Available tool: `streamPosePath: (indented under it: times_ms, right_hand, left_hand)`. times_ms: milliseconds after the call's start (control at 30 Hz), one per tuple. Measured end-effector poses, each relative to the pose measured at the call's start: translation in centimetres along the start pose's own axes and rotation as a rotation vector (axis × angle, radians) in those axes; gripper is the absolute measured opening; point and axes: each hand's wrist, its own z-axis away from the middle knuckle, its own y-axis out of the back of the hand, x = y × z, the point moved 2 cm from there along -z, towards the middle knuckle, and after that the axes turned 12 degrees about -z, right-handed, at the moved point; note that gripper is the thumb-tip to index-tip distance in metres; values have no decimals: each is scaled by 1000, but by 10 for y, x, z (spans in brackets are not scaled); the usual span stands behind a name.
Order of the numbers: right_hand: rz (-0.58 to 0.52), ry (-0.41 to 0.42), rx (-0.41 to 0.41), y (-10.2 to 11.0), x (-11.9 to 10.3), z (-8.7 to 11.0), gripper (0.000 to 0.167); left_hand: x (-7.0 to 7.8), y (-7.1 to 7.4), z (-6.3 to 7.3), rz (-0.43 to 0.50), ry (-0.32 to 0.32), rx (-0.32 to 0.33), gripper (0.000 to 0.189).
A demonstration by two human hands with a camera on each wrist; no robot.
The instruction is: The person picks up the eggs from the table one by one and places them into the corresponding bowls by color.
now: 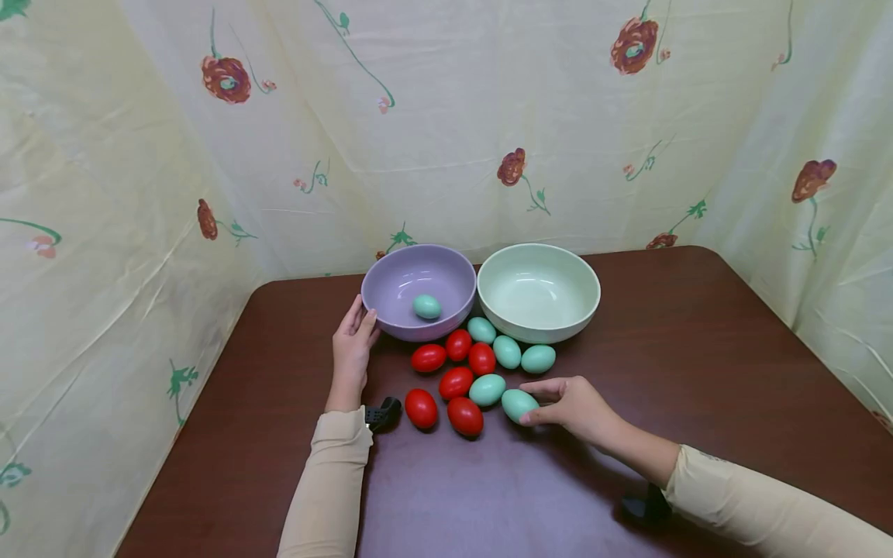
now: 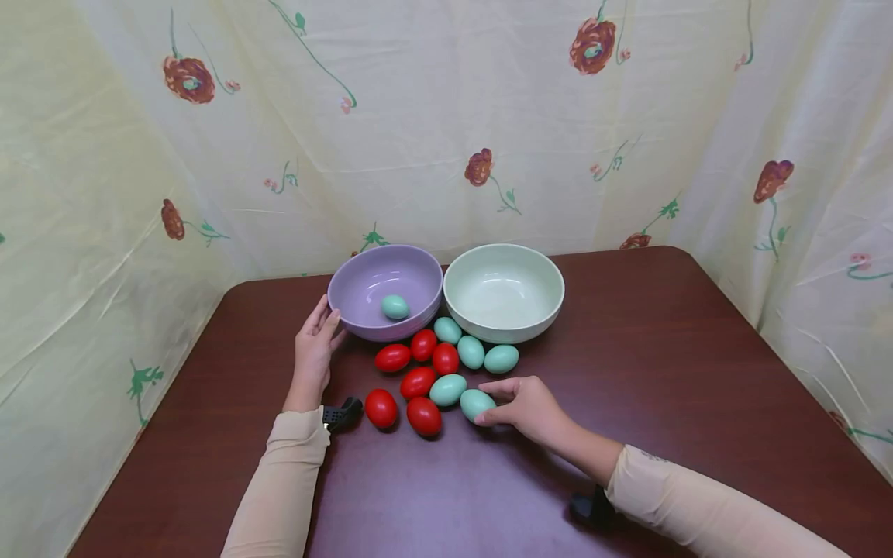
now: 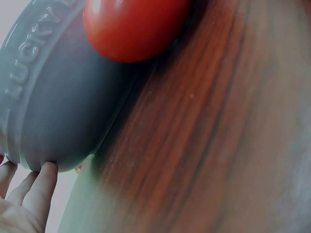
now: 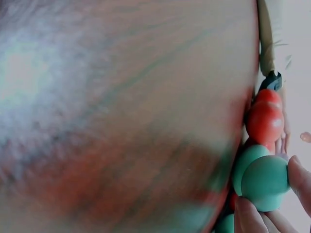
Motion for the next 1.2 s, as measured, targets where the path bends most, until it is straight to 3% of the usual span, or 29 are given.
streamPosePath:
  times_ms: [467,1200]
  right_hand:
    - [-36,32,8,4,-13,4,51]
    - [-50,23,68,6,-14,6,50]
  left_hand:
    - [-5,1,4,-10,26,10,61]
    - [0,-1,-1,2,-1,-11,60]
